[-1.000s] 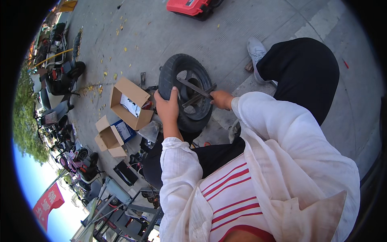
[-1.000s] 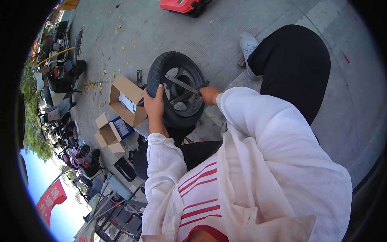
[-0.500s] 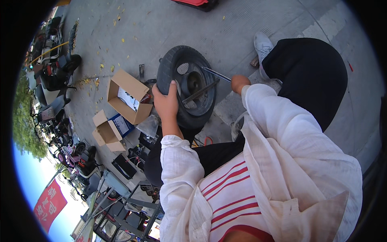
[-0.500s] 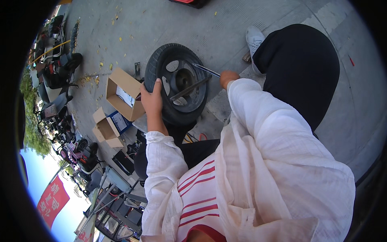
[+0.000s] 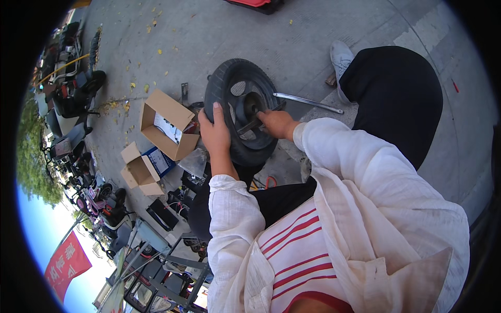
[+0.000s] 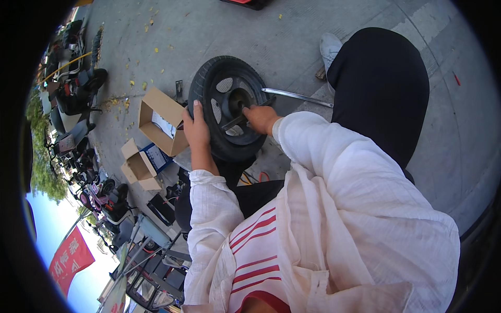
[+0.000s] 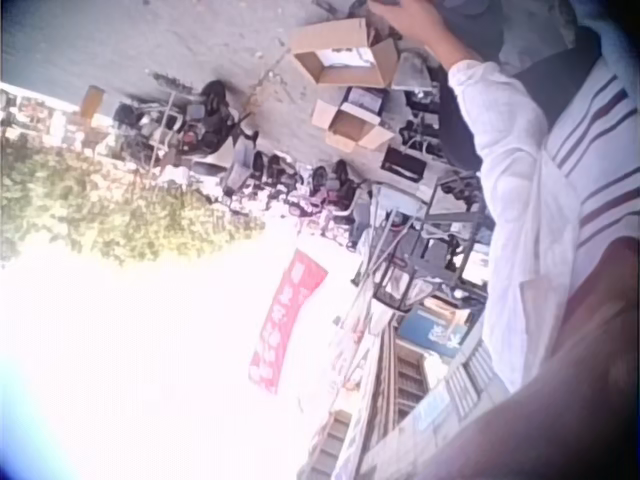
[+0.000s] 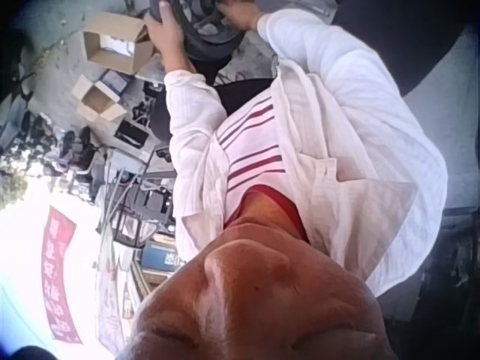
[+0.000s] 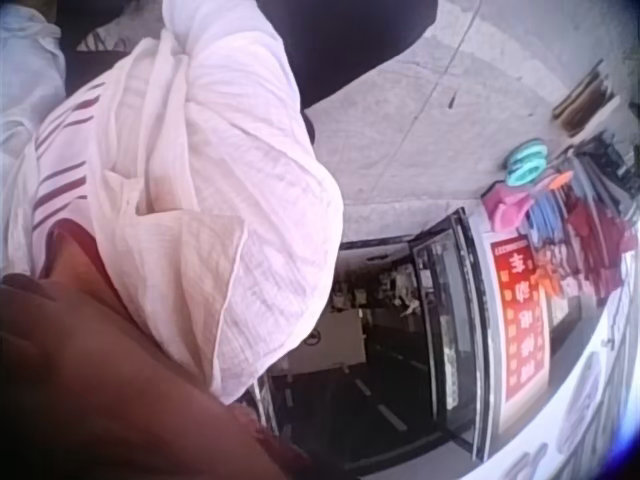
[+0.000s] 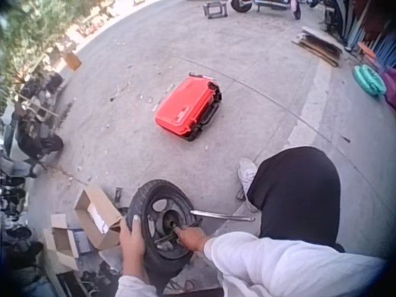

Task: The person sits on the ground and uses a metal tire lever to pry a tire off its rim. They repeatedly insert the lever between the tire bead and rim, rotate the tire, and work around the circumference to loosen the bead. The tire is eventually removed from the rim and set aside.

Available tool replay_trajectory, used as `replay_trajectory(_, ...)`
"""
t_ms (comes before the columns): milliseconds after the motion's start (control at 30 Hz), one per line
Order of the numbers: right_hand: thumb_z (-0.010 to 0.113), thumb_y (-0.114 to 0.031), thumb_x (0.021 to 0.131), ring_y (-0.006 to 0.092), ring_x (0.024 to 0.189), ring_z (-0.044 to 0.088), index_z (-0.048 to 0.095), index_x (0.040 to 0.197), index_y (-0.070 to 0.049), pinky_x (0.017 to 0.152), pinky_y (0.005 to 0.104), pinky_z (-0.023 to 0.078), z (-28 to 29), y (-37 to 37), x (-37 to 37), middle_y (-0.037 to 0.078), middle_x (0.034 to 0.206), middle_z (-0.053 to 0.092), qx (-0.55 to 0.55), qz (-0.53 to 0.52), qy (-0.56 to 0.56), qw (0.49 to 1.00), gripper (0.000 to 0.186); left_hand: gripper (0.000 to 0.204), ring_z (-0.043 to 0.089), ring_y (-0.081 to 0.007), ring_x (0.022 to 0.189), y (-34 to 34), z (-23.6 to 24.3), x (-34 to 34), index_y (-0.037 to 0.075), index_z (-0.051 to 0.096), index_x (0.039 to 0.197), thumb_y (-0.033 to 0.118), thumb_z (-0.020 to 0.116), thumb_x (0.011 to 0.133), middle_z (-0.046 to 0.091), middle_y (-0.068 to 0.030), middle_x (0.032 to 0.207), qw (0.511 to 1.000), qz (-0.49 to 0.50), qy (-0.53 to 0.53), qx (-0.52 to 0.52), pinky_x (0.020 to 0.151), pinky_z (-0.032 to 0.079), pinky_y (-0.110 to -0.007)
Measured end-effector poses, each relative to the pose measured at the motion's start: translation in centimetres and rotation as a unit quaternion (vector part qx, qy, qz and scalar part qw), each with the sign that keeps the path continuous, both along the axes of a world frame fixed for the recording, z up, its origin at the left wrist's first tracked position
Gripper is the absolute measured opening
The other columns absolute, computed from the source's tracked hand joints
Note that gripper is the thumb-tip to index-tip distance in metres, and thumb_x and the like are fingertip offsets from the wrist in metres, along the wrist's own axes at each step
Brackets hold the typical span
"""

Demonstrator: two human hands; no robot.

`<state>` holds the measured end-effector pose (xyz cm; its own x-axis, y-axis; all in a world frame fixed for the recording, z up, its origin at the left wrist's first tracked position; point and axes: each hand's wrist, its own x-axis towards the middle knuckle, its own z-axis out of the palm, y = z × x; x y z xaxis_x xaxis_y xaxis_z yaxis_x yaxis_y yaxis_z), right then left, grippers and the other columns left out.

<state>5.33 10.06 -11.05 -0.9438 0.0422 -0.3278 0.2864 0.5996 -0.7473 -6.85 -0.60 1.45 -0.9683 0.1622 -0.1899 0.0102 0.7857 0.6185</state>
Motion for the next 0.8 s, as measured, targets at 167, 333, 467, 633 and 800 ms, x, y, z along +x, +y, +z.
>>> replay_trajectory(167,0.057,-0.017,0.083,0.0309,0.087,0.067,0.066,0.096,-0.010,0.068,0.0433,0.054,0.0,0.2,0.0,0.014,0.095,0.067,0.103,0.107,-0.013,0.989,0.017,0.056,0.058,-0.0371,0.107,-0.2,0.4,0.9,-0.001,0.053,0.123,0.047,0.048,0.095,0.061,-0.0236,0.115,0.999,0.003,0.006,0.043,0.094,0.042,-0.039)
replay_trajectory(333,0.055,-0.018,0.085,0.0272,0.082,0.067,0.066,0.093,-0.012,0.066,0.0418,0.053,0.0,1.0,2.9,0.013,0.096,0.065,0.178,0.153,0.129,0.963,0.015,0.057,0.060,-0.0331,0.102,-1.1,0.3,1.4,-0.005,0.054,0.117,0.045,0.057,0.090,0.062,-0.0239,0.110,0.997,0.009,0.002,0.078,0.091,0.043,-0.038)
replay_trajectory(467,0.057,-0.018,0.085,0.0326,0.085,0.063,0.064,0.096,-0.010,0.070,0.0451,0.051,1.0,3.6,2.7,0.014,0.095,0.062,0.129,-0.069,0.115,0.982,0.015,0.056,0.060,-0.0304,0.097,-2.4,0.6,0.9,-0.007,0.055,0.109,0.040,0.066,0.082,0.062,-0.0242,0.104,0.987,0.049,-0.095,0.118,0.088,0.044,-0.038)
replay_trajectory(633,0.063,-0.019,0.086,0.0408,0.088,0.058,0.062,0.097,-0.005,0.073,0.0480,0.047,2.9,9.2,2.1,0.019,0.093,0.059,0.064,-0.309,0.164,0.935,0.018,0.060,0.062,-0.0345,0.092,-1.9,0.8,1.4,-0.009,0.054,0.108,0.038,0.072,0.075,0.063,-0.0250,0.103,0.998,-0.001,-0.044,0.045,0.084,0.046,-0.039)
replay_trajectory(800,0.063,-0.020,0.087,0.0408,0.086,0.059,0.061,0.098,-0.004,0.073,0.0460,0.047,7.4,12.9,2.3,0.019,0.090,0.062,0.047,-0.368,0.221,0.902,0.020,0.070,0.063,-0.0395,0.100,1.8,3.6,4.1,-0.006,0.052,0.114,0.039,0.077,0.066,0.063,-0.0271,0.106,0.995,-0.086,0.021,-0.041,0.085,0.048,-0.042)
